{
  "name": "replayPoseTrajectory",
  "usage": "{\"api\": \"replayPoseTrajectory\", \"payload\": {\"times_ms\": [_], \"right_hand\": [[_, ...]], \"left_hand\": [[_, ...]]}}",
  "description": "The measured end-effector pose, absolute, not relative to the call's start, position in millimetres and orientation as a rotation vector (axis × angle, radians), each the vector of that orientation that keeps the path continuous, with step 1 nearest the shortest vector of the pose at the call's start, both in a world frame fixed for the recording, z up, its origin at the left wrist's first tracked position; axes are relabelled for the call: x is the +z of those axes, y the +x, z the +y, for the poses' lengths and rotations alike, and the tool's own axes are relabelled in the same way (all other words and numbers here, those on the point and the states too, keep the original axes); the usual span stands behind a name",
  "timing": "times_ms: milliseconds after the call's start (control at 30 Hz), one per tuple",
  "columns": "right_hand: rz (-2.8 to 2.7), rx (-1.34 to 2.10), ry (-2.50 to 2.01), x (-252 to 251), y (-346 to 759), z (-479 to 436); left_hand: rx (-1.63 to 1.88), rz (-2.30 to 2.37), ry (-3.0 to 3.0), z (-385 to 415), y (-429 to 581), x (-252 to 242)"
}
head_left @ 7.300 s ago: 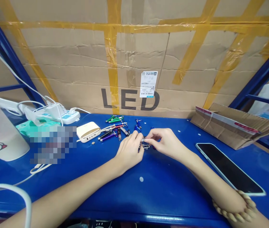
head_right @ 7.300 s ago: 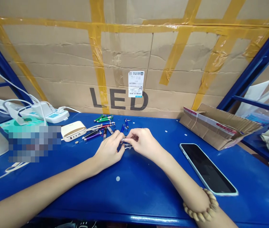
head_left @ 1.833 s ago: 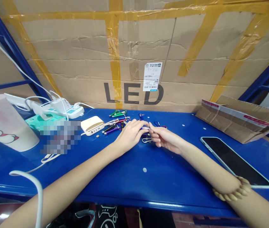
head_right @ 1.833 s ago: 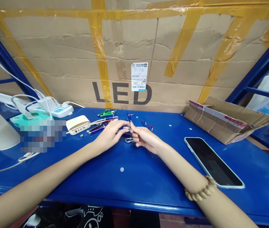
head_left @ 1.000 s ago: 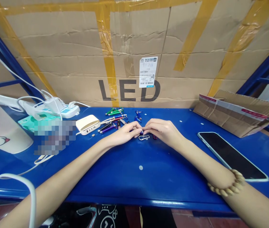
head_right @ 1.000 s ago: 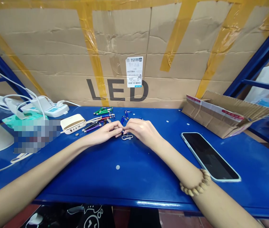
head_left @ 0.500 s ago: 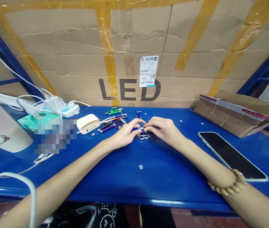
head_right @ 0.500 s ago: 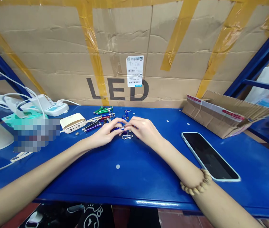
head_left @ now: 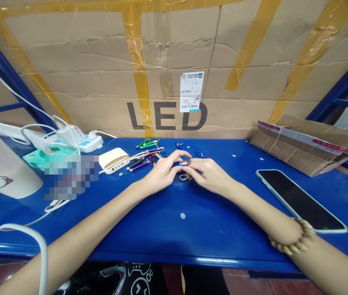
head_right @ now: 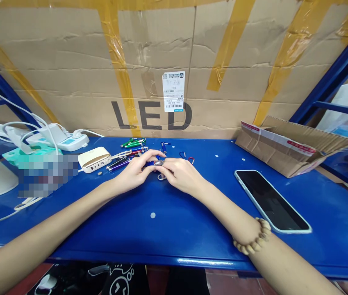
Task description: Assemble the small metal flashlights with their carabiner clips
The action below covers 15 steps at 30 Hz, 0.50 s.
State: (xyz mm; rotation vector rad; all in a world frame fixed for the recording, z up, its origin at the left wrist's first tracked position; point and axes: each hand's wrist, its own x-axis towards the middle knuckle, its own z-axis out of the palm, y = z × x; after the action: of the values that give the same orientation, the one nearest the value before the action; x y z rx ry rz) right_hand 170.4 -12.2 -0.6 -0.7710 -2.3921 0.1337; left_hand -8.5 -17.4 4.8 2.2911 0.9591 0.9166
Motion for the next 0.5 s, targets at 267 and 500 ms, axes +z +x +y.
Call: {"api": "replayPoseTrajectory", "payload": {"times_ms": [267,500], "right_hand": [[-2.364,0.174,-0.9,2,176,-7],[-2.011,-0.132,-1.426,7,204,17]], "left_hand": [[0.987,0.968,2.195,-18,-3,3],[1.274,1.256,1.907,-6,-5,-5]]}}
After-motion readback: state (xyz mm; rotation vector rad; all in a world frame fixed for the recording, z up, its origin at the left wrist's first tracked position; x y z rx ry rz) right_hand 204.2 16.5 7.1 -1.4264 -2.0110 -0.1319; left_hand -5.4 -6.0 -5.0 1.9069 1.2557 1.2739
